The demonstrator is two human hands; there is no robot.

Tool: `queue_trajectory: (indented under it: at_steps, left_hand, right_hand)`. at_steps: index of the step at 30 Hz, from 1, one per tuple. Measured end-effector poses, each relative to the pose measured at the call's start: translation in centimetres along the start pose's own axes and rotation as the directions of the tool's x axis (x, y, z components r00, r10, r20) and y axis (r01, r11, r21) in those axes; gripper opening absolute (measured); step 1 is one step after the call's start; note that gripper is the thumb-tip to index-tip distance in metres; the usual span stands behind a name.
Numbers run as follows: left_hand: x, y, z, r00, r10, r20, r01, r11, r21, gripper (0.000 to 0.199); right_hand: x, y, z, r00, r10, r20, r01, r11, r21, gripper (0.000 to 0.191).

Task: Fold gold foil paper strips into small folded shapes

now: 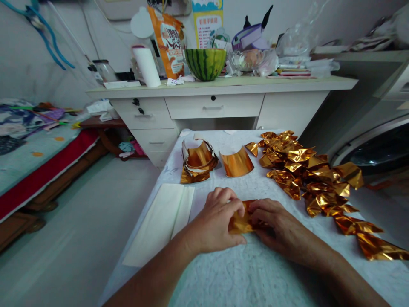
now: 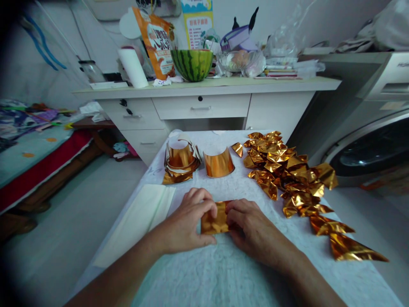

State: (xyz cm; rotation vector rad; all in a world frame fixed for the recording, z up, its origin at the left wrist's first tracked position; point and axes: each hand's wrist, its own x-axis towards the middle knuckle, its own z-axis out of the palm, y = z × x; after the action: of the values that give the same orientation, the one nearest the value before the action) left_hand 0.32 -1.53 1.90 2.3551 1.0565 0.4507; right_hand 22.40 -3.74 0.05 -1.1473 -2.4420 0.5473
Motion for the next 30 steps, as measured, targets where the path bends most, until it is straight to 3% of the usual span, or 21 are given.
queue_trajectory:
  at_steps: [3, 6, 12, 17, 24, 30]
  left_hand:
    - [0.1, 0.2, 0.7, 0.995, 0.057, 0.08, -0.061, 0.997, 0.054, 0.026]
    - [0.1, -0.2, 1.4, 0.994, 0.077, 0.077, -0.086, 0.989, 0.124, 0.009]
    - [0.2, -0.7, 1.9, 0.996, 0.087, 0.012, -0.088, 0.987, 0.134, 0.013]
    - [0.3, -0.7, 1.9, 0.994, 0.103, 0.02, -0.105, 0.991, 0.087, 0.012]
    - [0.3, -1.2, 0.8, 0.987, 0.093, 0.128, -0.1, 0.994, 0.049, 0.013]
    - [0.2, -1.9, -0.3, 0.975, -0.01, 0.224, -0.006, 0.998, 0.07, 0.009]
  right_hand:
    - [0.1, -0.3, -0.4, 0.999, 0.015, 0.035, -0.016, 1.0, 0.018, 0.025]
    - [0.1, -0.3, -0.4, 1.0, 0.011, 0.015, -0.012, 1.0, 0.014, 0.02]
    - [0.1, -0.5, 0.8, 0.999, 0.019, -0.034, -0.02, 0.999, -0.038, 0.01]
    - [0.5, -0.6, 1.5, 0.998, -0.013, -0.056, 0.012, 1.0, -0.023, 0.012]
    - [0.6, -0.6, 1.2, 0.998, -0.038, -0.041, 0.039, 0.999, 0.009, 0.015]
    - [0.8, -0.6, 1.1, 1.0, -0.026, -0.006, 0.027, 0.999, 0.025, 0.021]
